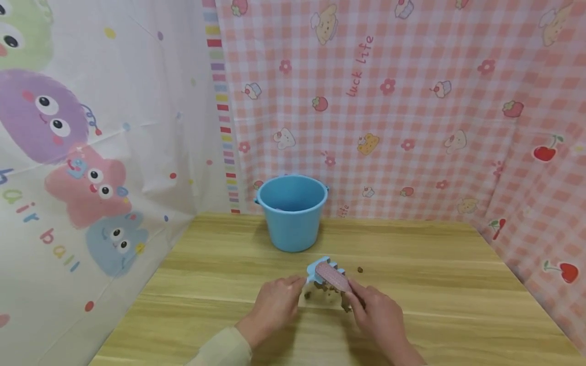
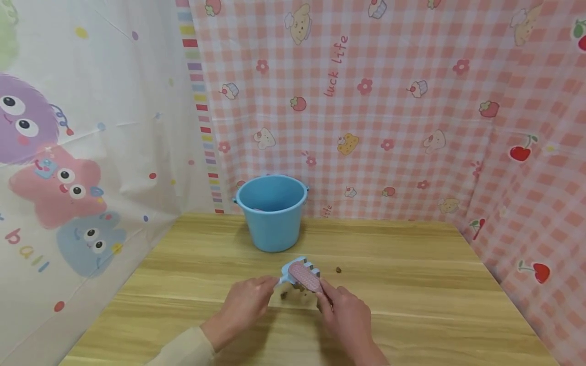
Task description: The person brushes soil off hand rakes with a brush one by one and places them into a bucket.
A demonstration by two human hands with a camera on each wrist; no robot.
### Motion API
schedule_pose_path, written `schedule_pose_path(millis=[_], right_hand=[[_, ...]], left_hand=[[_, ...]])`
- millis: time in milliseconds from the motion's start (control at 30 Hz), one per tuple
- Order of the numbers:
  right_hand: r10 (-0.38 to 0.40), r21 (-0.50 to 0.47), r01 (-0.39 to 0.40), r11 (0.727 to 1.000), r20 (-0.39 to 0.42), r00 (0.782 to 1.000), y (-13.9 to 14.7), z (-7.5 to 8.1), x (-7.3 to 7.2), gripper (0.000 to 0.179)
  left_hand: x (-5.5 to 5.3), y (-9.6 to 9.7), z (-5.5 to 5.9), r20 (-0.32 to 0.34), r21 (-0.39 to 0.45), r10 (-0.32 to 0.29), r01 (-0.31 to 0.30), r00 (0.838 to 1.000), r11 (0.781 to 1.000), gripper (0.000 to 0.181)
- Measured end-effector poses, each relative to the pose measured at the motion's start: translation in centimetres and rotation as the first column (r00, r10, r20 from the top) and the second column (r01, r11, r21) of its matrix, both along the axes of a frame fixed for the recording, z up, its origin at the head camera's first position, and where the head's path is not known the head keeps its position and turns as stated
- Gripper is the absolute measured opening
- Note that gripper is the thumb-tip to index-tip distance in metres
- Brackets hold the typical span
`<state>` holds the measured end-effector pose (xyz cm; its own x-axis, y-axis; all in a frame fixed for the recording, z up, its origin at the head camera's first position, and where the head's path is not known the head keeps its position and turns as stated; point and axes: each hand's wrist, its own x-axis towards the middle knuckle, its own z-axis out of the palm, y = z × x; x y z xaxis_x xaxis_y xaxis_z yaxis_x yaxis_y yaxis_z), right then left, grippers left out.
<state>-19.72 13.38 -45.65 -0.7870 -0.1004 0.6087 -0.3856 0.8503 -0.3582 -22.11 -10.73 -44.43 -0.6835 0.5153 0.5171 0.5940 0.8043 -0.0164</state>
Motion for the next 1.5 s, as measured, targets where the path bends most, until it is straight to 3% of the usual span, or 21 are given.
schedule_pose_path(millis=[100, 233, 800, 1333, 1433, 1500], right_hand=[[-0.027, 0.029, 0.028, 0.999, -0.031, 0.999, -0.2, -0.2, 0.1, 0.031], [-0.070, 0.032, 0.069, 0.997, 0.003, 0.998, 0.0, -0.5, -0.2, 0.030], [-0.095, -0.013, 0.095, 0.995, 0.033, 0.995, 0.4, -0.9, -0.9, 0.028], [-0.125, -0.035, 0.132, 0.991, 0.166, 0.978, 1.5, -0.5, -1.2, 0.031], [-0.124, -0.055, 0.131, 0.990, 0.116, 0.986, 1.6, -0.3, -1.2, 0.031], [-0.076, -0.049, 0.078, 0.996, 0.052, 0.996, 1.3, -0.1, -1.0, 0.031]], left_hand=[[0.0, 0.1, 0.0, 0.006, -0.012, 0.000, 0.000, 1.000, 1.000, 0.033], [0.1, 0.2, -0.2, 0.008, -0.022, -0.001, 0.001, 1.000, 1.000, 0.032], [0.1, 0.3, -0.3, -0.030, -0.020, -0.001, 0.000, 1.000, 1.000, 0.031], [0.3, 0.0, -0.3, -0.052, 0.007, -0.014, 0.015, 0.999, 1.000, 0.030], [0.4, -0.1, -0.2, -0.064, 0.031, -0.031, 0.033, 0.997, 0.999, 0.033], [0.4, -0.2, 0.0, -0.068, 0.038, -0.038, 0.040, 0.997, 0.998, 0.033]])
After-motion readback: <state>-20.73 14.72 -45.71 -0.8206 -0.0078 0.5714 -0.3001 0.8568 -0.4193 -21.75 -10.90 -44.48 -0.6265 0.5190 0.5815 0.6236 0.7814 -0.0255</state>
